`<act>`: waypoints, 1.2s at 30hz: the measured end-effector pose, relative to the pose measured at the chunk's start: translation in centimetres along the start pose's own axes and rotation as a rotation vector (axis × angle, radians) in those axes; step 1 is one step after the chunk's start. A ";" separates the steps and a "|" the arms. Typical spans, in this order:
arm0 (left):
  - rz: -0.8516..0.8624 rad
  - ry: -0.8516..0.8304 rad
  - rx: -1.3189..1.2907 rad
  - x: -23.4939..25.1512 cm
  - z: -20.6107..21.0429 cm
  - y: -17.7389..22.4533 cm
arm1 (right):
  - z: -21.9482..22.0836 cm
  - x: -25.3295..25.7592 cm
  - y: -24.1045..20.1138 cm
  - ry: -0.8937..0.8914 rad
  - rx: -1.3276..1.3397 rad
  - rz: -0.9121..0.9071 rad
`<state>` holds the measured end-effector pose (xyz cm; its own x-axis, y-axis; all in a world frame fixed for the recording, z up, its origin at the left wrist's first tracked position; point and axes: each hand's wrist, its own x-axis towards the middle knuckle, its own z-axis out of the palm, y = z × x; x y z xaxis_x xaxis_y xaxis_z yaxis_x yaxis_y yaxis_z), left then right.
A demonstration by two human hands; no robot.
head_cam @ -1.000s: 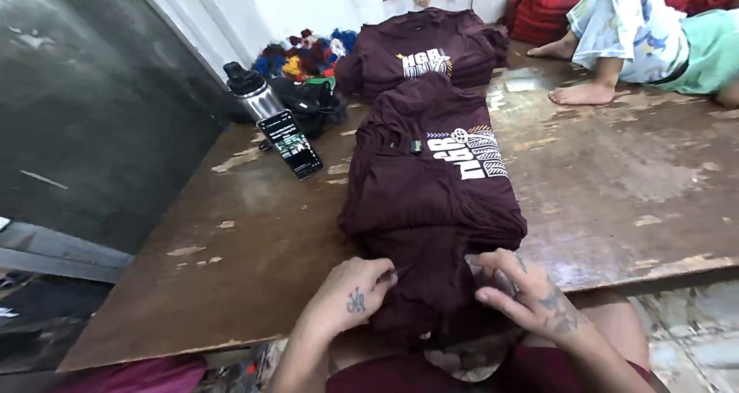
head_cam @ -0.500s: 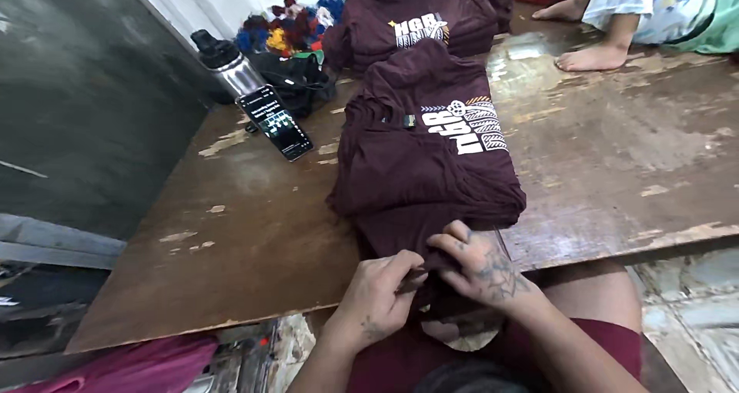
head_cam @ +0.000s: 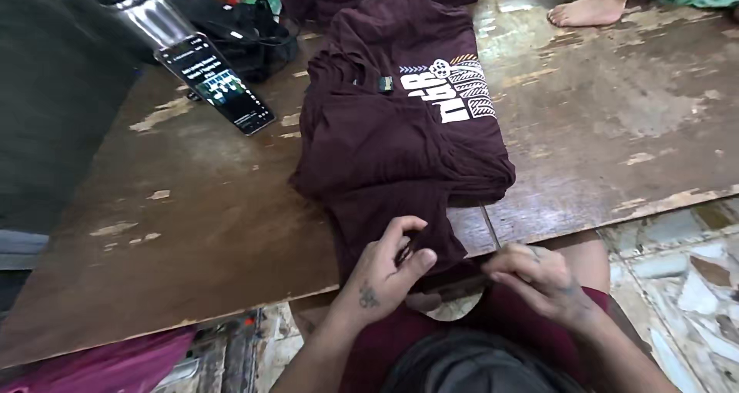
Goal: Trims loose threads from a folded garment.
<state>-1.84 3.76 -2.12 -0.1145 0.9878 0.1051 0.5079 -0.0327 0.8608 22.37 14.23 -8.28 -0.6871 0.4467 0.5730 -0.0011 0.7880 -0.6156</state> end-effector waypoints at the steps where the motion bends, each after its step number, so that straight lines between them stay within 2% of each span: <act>1: -0.014 -0.026 -0.026 -0.2 -0.7 -0.3 | -1.2 -1.1 0.1 -0.072 0.014 0.039; 4: -0.029 -0.037 -0.114 -0.2 -2.0 -0.7 | -1.9 -1.8 -0.8 -0.193 0.012 0.088; 8: 0.027 0.081 -0.358 1.1 0.7 0.7 | 0.6 2.1 -2.1 0.000 -0.057 0.031; 12: -0.050 0.157 -0.281 1.9 2.7 0.4 | 3.5 4.0 -0.8 0.025 -0.032 -0.009; 17: -0.023 0.168 -0.293 1.6 2.5 -0.1 | 3.3 3.9 0.0 0.005 0.079 -0.022; 20: -0.035 0.175 -0.300 1.7 2.6 0.1 | 4.0 3.9 0.2 0.055 0.014 -0.100; 22: -0.020 0.133 -0.289 1.7 2.3 0.1 | 3.7 3.4 0.2 0.075 0.103 -0.131; 27: 0.126 -0.054 -0.005 0.5 0.6 -0.5 | 2.3 1.4 0.0 0.066 0.283 -0.138; 30: 0.224 -0.133 0.142 -0.3 -0.3 -0.4 | 1.6 0.9 0.0 0.030 0.292 -0.090; 33: 0.310 -0.167 0.272 -0.9 0.0 -0.1 | 1.5 1.1 -0.4 0.010 0.244 -0.063; 36: 0.384 -0.112 0.415 -1.1 0.8 0.2 | 1.7 1.2 -0.8 0.052 0.238 -0.082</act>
<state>-0.94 2.80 -2.44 0.2237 0.9278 0.2984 0.7904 -0.3519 0.5015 20.30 13.45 -7.98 -0.6396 0.4117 0.6491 -0.2301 0.7031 -0.6728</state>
